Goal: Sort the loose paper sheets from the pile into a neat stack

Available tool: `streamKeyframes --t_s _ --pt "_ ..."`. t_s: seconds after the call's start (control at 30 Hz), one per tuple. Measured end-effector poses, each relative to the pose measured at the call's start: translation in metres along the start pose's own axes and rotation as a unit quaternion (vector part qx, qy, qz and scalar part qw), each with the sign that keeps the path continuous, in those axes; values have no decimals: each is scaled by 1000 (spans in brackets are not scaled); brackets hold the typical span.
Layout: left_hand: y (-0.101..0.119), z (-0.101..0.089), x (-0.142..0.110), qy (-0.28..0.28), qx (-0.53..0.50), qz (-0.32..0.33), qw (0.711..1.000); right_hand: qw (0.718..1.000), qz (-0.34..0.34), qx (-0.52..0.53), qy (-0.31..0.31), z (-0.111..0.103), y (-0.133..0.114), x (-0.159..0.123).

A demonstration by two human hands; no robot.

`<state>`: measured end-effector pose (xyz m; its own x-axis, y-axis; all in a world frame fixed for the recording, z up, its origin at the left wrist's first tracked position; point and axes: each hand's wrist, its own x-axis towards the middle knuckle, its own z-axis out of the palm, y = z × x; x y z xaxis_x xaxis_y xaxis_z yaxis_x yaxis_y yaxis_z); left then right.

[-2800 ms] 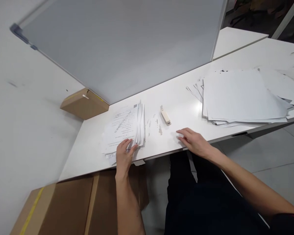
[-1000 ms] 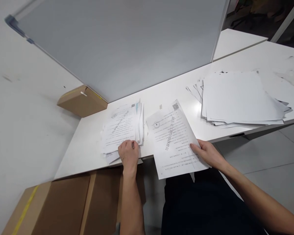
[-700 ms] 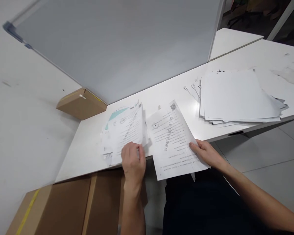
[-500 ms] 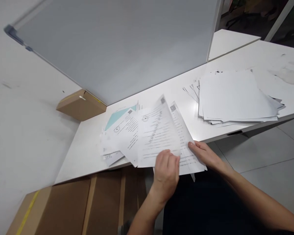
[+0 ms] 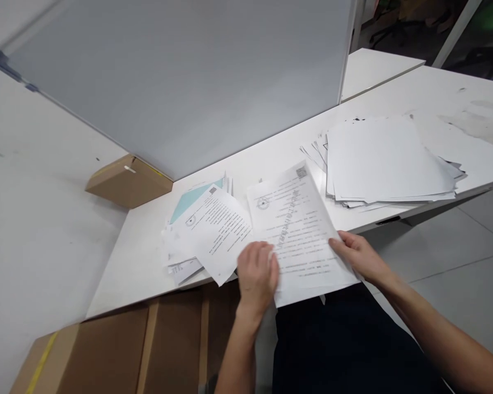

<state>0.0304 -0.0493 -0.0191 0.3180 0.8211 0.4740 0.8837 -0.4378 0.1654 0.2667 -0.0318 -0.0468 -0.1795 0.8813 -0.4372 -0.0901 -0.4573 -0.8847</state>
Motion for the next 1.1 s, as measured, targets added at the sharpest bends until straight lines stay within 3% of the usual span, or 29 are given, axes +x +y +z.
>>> streamKeyframes --t_s 0.1,0.2,0.4,0.5,0.6,0.7,0.77,0.83,0.93,1.0,1.1 --pt "-35 -10 -5 -55 148 -79 984 998 -6 -30 49 -19 -1 -3" --pt "-62 -17 -8 -97 215 -103 966 996 -13 -67 58 -27 0 -2" --pt "-123 -52 -13 -46 273 -170 946 996 -17 -83 36 -25 5 1" --pt "-141 -68 -20 -66 288 -209 932 997 -7 -78 28 -25 7 1" --pt "-129 -68 -26 -89 214 -200 952 996 -17 -78 31 -24 6 0" --pt "-97 -52 -28 -50 -2 -215 975 997 -39 -66 33 -23 3 -5" --pt "-77 -34 -25 -5 -184 -298 937 995 -67 -61 39 -22 1 -8" --pt "-64 -16 -15 -4 -350 -366 862 991 -107 -66 41 -21 0 -11" --pt "-55 -1 12 -6 -522 -380 764 980 -176 -90 28 -17 -5 -10" --pt "-50 -4 35 40 -583 -335 740 965 -229 -123 29 -13 -14 -5" --pt "-41 -22 69 152 -593 -245 752 937 -307 -159 54 -4 -39 9"
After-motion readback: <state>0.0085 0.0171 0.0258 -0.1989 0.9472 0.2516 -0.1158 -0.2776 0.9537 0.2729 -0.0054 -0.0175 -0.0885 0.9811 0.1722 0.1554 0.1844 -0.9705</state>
